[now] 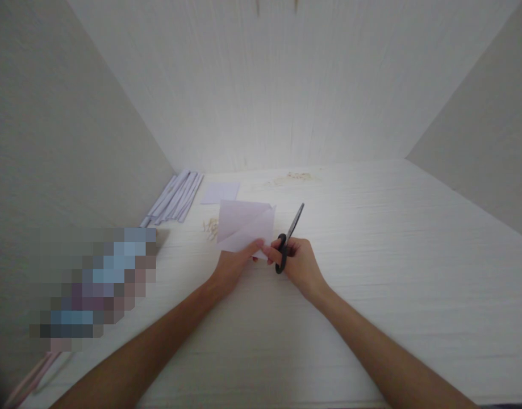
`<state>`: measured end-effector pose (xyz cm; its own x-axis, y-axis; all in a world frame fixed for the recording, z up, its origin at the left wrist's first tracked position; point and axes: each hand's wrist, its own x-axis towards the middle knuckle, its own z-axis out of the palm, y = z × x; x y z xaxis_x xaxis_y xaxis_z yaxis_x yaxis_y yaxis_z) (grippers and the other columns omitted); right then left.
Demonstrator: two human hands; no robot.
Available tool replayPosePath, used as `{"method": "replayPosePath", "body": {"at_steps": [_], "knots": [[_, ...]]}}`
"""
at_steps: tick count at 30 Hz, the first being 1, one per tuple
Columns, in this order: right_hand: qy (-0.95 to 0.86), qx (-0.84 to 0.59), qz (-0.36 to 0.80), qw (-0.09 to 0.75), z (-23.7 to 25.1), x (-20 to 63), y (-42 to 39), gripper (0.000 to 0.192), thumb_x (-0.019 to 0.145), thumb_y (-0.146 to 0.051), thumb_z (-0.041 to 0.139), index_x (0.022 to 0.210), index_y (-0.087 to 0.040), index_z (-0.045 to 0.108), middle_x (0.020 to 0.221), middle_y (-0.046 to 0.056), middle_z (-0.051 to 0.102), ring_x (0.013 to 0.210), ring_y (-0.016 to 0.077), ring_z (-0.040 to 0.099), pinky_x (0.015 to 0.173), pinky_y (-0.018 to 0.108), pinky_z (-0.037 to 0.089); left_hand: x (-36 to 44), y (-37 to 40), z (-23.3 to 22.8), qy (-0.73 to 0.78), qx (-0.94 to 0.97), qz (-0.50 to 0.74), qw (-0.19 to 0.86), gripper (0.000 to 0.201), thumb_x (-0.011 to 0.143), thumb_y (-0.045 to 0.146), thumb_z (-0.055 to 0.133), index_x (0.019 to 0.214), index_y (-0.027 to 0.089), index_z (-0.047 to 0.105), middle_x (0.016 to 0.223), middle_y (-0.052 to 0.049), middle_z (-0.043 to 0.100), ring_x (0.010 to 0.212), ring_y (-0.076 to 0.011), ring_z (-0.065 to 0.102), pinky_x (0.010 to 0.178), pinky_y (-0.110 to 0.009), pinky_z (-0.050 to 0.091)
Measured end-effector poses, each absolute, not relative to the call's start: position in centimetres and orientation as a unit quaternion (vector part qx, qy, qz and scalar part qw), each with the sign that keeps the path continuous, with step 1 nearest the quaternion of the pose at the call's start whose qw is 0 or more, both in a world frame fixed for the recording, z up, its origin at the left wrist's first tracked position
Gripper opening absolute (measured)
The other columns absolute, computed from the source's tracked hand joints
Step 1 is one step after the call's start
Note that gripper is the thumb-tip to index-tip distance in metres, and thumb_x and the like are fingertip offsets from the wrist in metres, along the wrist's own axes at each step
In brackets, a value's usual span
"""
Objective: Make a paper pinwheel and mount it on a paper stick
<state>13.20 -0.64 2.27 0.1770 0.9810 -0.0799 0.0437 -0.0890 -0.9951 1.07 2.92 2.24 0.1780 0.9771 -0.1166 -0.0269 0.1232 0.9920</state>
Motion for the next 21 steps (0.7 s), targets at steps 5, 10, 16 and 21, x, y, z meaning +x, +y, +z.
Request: {"method": "replayPosePath", "body": {"at_steps": [5,10,16,21], "knots": [[-0.473,-0.550,0.512,0.460,2.1,14.1,-0.3,0.023,0.062,-0.034,0.063,0.066,-0.012,0.055,0.054,-0.002,0.052,0.045,0.0052,0.039,0.042,0.018,0.029,1.0,3.4,1.8,0.507,0.461,0.480,0.548,0.018,0.059,0.032,0.063,0.059,0.015,0.055,0.057,0.001,0.056,0.051,-0.0095,0.050,0.051,-0.022,0.041],[-0.514,-0.521,0.579,0.360,2.4,14.8,-0.5,0.029,0.071,-0.041,0.053,0.073,-0.012,0.052,0.064,0.001,0.054,0.047,0.0048,0.041,0.043,0.019,0.031,0.6,4.8,1.3,0.501,0.369,0.577,0.529,0.024,0.057,0.028,0.064,0.076,0.016,0.058,0.075,-0.002,0.062,0.065,-0.0121,0.057,0.059,-0.024,0.045],[-0.602,-0.492,0.562,0.281,3.2,14.4,-1.4,0.037,0.078,-0.045,0.041,0.063,-0.013,0.049,0.054,-0.001,0.047,0.043,0.0046,0.035,0.039,0.018,0.026,-0.2,6.3,1.3,0.407,0.326,0.639,0.566,0.013,0.062,0.025,0.060,0.070,0.015,0.056,0.062,0.001,0.060,0.059,-0.0107,0.058,0.052,-0.021,0.043],[-0.610,-0.510,0.555,0.247,3.4,14.0,-1.7,0.045,0.077,-0.050,0.039,0.052,-0.014,0.046,0.043,-0.002,0.044,0.037,0.0049,0.032,0.037,0.019,0.023,-0.4,6.3,1.3,0.390,0.321,0.652,0.566,0.012,0.063,0.025,0.059,0.070,0.015,0.056,0.060,0.002,0.060,0.058,-0.0097,0.057,0.050,-0.019,0.042]]}}
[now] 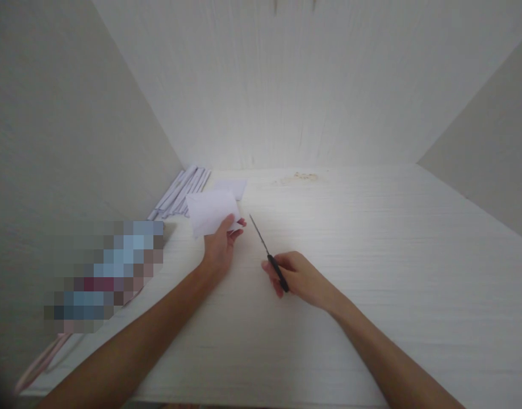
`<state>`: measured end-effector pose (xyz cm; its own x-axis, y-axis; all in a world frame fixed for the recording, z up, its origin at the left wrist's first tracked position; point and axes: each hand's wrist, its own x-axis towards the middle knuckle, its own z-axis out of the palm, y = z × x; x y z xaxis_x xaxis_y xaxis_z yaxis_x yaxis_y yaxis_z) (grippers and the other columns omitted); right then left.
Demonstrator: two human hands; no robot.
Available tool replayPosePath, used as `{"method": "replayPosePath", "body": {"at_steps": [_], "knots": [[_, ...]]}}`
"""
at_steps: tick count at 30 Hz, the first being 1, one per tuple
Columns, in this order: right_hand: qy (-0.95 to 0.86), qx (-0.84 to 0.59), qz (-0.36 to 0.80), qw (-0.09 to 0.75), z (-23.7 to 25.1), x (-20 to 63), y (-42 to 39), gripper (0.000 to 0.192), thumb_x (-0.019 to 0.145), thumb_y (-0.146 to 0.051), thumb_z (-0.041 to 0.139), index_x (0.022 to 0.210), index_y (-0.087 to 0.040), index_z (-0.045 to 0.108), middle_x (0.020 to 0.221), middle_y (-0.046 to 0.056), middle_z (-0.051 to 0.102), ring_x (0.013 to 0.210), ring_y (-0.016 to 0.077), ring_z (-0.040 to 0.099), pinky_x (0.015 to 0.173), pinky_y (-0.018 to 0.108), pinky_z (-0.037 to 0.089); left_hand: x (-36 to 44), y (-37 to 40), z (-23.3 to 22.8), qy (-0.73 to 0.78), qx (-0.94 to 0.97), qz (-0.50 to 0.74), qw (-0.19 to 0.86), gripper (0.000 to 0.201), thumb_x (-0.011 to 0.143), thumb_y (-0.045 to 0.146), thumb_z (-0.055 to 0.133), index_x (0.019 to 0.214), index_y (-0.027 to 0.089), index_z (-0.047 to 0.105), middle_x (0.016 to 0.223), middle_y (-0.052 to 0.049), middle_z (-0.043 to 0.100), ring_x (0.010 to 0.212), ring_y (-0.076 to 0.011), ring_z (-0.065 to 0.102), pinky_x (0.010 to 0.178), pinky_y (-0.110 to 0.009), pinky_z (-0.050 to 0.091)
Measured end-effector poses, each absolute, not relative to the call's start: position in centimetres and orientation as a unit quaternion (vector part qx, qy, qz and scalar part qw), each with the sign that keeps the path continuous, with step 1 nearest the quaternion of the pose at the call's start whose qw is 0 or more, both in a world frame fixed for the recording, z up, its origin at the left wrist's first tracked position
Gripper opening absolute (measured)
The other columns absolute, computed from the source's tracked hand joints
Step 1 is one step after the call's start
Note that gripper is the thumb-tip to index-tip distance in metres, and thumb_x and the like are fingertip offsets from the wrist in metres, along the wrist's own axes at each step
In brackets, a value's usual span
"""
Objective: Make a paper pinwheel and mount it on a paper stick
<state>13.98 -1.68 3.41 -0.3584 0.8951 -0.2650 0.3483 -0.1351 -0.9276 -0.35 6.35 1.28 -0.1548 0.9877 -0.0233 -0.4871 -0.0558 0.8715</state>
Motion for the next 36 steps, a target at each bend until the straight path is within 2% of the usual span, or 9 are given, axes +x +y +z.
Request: {"method": "replayPosePath", "body": {"at_steps": [7,36], "knots": [[-0.622,-0.520,0.544,0.216,3.18,13.77,-1.64,0.044,0.074,-0.049,0.044,0.046,-0.015,0.043,0.039,-0.002,0.044,0.038,0.0070,0.038,0.041,0.020,0.028,-0.10,5.95,1.54,0.405,0.331,0.626,0.579,0.013,0.063,0.024,0.059,0.072,0.015,0.055,0.061,0.002,0.060,0.055,-0.0100,0.057,0.048,-0.020,0.040],[-0.607,-0.532,0.547,0.224,2.95,13.72,-1.63,0.040,0.074,-0.047,0.045,0.049,-0.016,0.043,0.039,-0.002,0.045,0.037,0.0066,0.037,0.040,0.020,0.027,0.03,5.94,1.27,0.410,0.348,0.621,0.570,0.012,0.064,0.025,0.058,0.070,0.016,0.054,0.058,0.002,0.059,0.051,-0.0095,0.055,0.047,-0.020,0.040]]}}
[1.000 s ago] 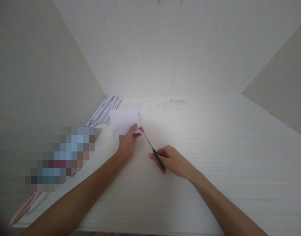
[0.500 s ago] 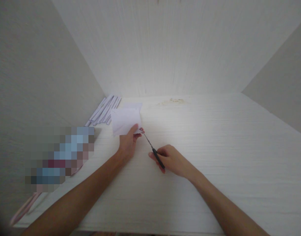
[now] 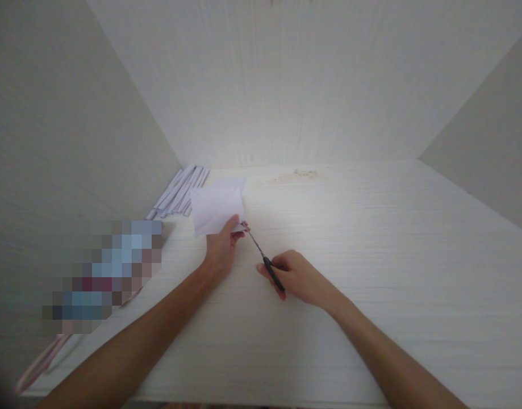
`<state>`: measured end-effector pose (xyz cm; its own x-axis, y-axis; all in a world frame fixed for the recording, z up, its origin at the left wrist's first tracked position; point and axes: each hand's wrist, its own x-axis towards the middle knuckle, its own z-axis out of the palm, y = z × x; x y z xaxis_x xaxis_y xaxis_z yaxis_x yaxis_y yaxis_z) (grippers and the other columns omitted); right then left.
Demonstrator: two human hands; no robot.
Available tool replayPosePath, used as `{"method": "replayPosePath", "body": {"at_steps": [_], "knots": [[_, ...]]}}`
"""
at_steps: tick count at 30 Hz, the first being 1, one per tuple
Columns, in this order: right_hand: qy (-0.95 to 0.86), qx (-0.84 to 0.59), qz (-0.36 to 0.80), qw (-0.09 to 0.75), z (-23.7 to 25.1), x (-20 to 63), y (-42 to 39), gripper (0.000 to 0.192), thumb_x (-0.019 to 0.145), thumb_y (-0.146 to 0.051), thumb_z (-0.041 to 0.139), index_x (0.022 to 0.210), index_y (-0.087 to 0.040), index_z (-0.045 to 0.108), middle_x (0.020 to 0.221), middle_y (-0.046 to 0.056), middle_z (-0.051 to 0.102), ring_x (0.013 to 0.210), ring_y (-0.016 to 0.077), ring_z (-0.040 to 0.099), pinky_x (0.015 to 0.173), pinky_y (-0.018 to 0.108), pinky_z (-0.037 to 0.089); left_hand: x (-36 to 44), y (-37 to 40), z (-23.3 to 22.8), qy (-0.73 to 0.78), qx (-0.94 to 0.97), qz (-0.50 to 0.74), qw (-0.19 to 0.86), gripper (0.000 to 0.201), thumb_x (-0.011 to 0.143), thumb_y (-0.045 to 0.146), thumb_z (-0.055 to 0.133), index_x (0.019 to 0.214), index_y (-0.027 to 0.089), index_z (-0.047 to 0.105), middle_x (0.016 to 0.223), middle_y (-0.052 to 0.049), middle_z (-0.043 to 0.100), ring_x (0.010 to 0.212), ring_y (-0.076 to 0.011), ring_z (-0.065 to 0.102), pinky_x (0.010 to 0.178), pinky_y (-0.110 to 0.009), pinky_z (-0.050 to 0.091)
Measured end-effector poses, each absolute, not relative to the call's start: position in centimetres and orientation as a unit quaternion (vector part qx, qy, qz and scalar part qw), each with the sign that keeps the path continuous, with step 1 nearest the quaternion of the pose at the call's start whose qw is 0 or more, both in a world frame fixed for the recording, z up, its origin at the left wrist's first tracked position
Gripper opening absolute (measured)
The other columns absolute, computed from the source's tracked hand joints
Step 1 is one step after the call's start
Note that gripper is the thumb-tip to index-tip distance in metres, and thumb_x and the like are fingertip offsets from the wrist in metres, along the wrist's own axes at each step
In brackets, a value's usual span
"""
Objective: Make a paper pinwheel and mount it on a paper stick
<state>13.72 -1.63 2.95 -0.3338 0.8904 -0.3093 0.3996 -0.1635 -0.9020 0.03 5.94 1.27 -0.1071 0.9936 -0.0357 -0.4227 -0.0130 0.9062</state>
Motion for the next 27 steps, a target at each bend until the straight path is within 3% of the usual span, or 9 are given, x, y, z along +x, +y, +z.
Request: {"method": "replayPosePath", "body": {"at_steps": [27], "knots": [[-0.614,-0.541,0.532,0.218,3.02,13.58,-1.50,0.043,0.073,-0.051,0.044,0.047,-0.016,0.043,0.039,-0.002,0.044,0.037,0.0073,0.037,0.040,0.021,0.029,0.10,5.92,1.35,0.423,0.347,0.617,0.566,0.013,0.063,0.026,0.059,0.069,0.016,0.055,0.059,0.002,0.060,0.051,-0.0096,0.055,0.047,-0.020,0.039]]}}
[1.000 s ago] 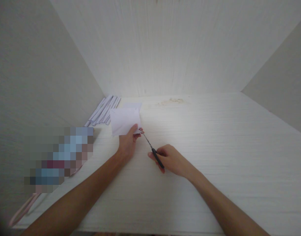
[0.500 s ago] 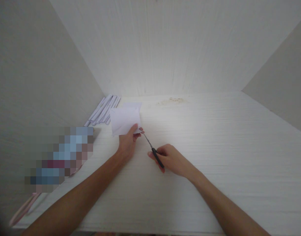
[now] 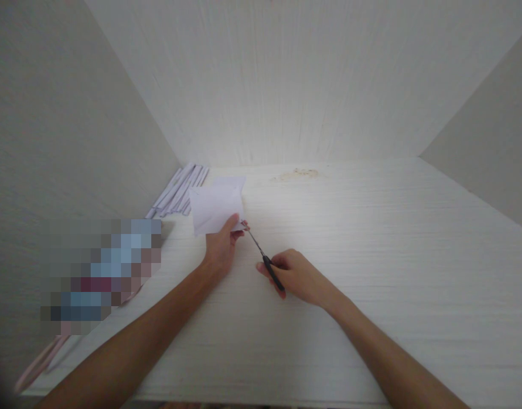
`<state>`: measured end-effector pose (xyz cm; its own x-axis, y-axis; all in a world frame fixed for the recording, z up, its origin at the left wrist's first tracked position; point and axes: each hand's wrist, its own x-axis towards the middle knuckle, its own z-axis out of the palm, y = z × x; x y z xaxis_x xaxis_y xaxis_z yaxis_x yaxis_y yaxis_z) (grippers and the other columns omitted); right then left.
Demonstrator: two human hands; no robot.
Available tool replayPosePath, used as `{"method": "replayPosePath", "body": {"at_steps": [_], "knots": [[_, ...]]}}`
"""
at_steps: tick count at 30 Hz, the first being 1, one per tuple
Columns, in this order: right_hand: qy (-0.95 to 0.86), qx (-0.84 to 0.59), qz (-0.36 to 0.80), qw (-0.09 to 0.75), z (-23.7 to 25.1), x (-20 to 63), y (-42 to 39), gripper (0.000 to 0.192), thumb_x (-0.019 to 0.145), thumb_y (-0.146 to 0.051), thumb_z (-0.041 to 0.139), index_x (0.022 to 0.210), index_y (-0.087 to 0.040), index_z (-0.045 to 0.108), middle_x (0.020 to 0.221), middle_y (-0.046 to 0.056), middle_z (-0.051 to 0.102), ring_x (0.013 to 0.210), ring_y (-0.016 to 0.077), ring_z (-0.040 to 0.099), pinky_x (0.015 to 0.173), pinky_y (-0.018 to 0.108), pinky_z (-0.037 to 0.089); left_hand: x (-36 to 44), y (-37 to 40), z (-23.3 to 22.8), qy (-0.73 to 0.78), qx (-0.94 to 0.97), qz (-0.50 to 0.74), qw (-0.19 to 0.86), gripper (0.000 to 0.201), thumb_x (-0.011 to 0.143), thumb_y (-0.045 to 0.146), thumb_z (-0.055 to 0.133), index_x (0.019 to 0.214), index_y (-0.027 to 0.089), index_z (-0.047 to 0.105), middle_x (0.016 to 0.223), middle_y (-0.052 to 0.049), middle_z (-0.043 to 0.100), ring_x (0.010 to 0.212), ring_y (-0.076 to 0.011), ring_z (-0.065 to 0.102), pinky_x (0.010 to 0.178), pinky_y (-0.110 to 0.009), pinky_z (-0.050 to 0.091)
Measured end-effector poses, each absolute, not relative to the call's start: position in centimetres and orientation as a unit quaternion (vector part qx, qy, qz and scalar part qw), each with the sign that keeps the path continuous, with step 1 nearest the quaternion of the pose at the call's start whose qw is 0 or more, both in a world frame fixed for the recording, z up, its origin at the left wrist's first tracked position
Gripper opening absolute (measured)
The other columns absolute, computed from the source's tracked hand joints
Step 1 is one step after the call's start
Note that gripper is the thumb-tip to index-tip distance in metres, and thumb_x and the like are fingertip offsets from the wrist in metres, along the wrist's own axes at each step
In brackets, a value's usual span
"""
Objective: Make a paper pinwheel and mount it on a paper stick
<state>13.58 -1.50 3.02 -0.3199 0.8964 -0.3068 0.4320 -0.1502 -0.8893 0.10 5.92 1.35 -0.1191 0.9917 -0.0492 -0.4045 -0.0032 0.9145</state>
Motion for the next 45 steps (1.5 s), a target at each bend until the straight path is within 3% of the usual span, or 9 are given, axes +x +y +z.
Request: {"method": "replayPosePath", "body": {"at_steps": [19,26,32,35,39,45], "knots": [[-0.612,-0.540,0.535,0.218,2.9,13.9,-1.5,0.045,0.072,-0.053,0.045,0.046,-0.015,0.044,0.039,-0.001,0.045,0.038,0.0067,0.037,0.040,0.021,0.027,0.0,5.9,1.5,0.419,0.338,0.620,0.572,0.014,0.063,0.026,0.059,0.070,0.015,0.055,0.060,0.002,0.060,0.050,-0.0094,0.056,0.047,-0.020,0.038],[-0.515,-0.559,0.548,0.350,3.0,13.5,-1.0,0.044,0.069,-0.053,0.048,0.049,-0.014,0.046,0.042,-0.001,0.046,0.032,0.0030,0.026,0.033,0.021,0.016,0.1,5.7,1.4,0.413,0.356,0.600,0.584,0.018,0.061,0.029,0.061,0.072,0.016,0.056,0.065,0.000,0.061,0.054,-0.0097,0.056,0.047,-0.020,0.039],[-0.439,-0.572,0.494,0.485,2.4,12.9,-0.7,0.028,0.057,-0.038,0.065,0.064,-0.013,0.053,0.047,-0.005,0.042,0.039,0.0047,0.034,0.035,0.019,0.024,0.8,4.4,1.4,0.452,0.404,0.537,0.586,0.025,0.058,0.032,0.065,0.078,0.018,0.060,0.082,-0.004,0.063,0.071,-0.0157,0.059,0.058,-0.026,0.045],[-0.435,-0.564,0.473,0.519,2.3,12.7,-0.7,0.027,0.055,-0.035,0.067,0.061,-0.014,0.050,0.051,-0.004,0.045,0.042,0.0049,0.036,0.039,0.019,0.027,1.1,3.5,2.1,0.457,0.463,0.512,0.561,0.016,0.057,0.028,0.066,0.067,0.017,0.061,0.076,-0.004,0.064,0.071,-0.0149,0.058,0.067,-0.026,0.045],[-0.423,-0.560,0.463,0.542,2.4,12.7,-0.6,0.029,0.050,-0.031,0.070,0.056,-0.016,0.046,0.047,-0.006,0.042,0.042,0.0048,0.035,0.040,0.020,0.028,1.2,3.1,2.5,0.467,0.486,0.484,0.558,0.009,0.056,0.023,0.067,0.059,0.016,0.061,0.066,-0.003,0.063,0.062,-0.0140,0.057,0.064,-0.027,0.045],[-0.419,-0.570,0.430,0.561,2.1,12.9,-0.4,0.026,0.049,-0.028,0.072,0.054,-0.015,0.050,0.051,-0.004,0.050,0.046,0.0063,0.042,0.043,0.020,0.032,0.6,4.5,1.1,0.467,0.440,0.525,0.559,0.028,0.055,0.036,0.066,0.073,0.014,0.062,0.072,-0.005,0.064,0.070,-0.0170,0.058,0.064,-0.030,0.047]]}}
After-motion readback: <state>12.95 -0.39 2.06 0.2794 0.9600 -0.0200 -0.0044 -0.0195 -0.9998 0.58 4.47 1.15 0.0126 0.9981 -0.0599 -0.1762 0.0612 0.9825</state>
